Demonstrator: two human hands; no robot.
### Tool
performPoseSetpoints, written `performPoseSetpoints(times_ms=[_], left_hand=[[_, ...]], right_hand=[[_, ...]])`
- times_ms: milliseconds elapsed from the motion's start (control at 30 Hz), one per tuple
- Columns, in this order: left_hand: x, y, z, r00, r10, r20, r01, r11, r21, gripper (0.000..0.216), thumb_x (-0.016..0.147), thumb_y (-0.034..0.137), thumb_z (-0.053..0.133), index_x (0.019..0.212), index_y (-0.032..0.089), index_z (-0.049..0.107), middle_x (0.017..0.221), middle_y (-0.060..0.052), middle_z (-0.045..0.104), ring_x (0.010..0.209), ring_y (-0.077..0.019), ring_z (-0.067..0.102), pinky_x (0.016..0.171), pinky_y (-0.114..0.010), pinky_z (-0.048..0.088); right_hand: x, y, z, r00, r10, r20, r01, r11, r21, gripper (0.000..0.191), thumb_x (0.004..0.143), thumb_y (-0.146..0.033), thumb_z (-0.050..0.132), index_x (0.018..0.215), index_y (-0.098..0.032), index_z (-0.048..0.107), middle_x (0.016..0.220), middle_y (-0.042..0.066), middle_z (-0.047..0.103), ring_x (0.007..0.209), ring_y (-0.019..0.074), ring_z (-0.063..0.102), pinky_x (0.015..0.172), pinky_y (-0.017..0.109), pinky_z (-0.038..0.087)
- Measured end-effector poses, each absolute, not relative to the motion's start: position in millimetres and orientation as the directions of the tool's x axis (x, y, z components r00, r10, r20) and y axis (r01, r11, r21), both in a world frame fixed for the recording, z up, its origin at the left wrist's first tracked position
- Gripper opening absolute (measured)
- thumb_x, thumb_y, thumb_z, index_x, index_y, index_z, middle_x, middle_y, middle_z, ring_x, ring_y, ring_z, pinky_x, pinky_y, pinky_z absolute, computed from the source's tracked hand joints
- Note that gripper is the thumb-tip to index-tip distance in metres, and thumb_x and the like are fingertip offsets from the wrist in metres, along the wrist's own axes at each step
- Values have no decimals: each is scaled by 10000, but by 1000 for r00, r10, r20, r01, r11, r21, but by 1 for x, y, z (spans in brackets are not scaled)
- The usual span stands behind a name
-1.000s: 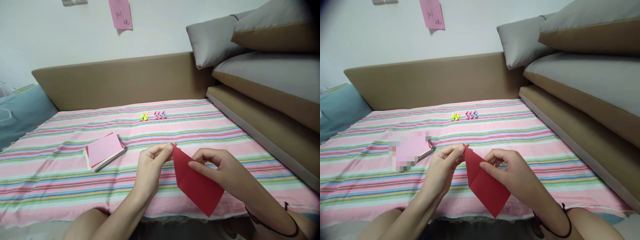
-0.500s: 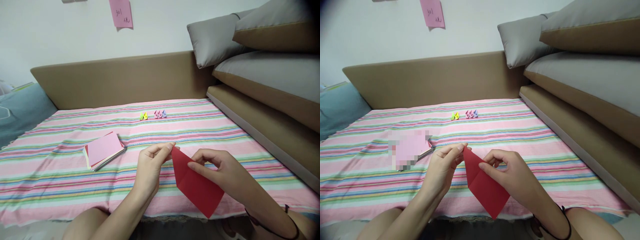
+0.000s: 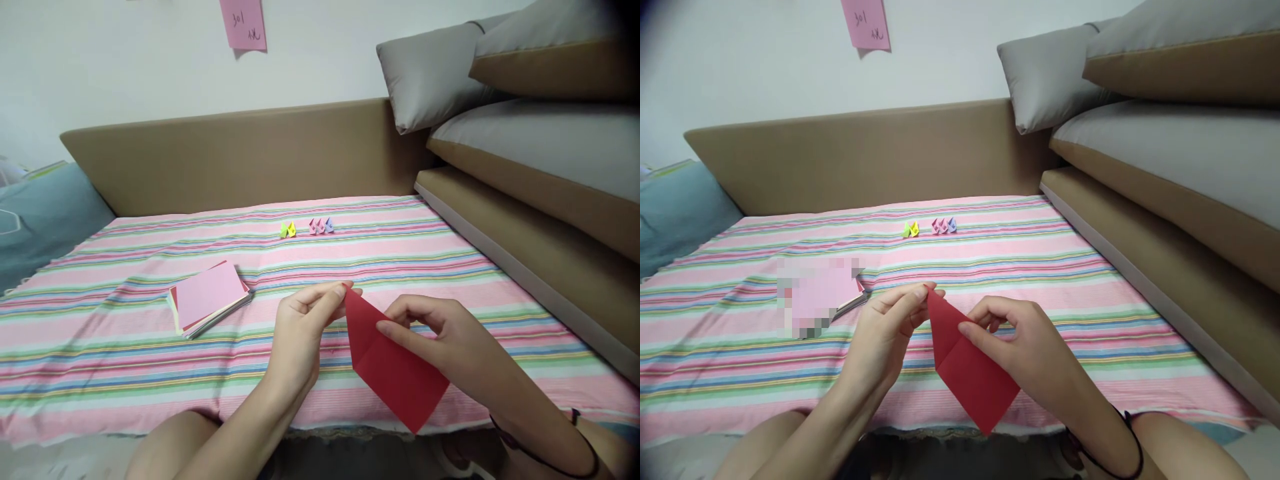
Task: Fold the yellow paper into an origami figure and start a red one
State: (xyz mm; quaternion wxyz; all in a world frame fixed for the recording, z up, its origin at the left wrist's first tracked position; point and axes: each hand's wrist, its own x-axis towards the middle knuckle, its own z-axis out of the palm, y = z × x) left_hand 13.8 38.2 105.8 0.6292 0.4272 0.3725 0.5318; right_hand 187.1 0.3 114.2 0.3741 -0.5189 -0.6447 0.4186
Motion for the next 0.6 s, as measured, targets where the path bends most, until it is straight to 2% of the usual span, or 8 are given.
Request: performPoseSetpoints(times_ms=[267,600], left_hand=[[17,39,105,173,984,-31,-406,100,909,105,754,280,731,717,185,753,721,-22,742,725,-122,690,702,-173,534],[17,39,105,151,987,-51,-393,107,913,121,746,288,728,723,171,748,725,-38,741,727,-144,689,711,-214,533]], right_hand=[[187,1,113,-184,982,46,363,111,-925,219,884,-340,563,713,-212,611,735,-21,637,684,110,575,607,206,438],[186,1,115,-184,981,58,397,128,-909,229,885,-338,545,718,-201,623,757,19,660,702,148,598,619,246,465]])
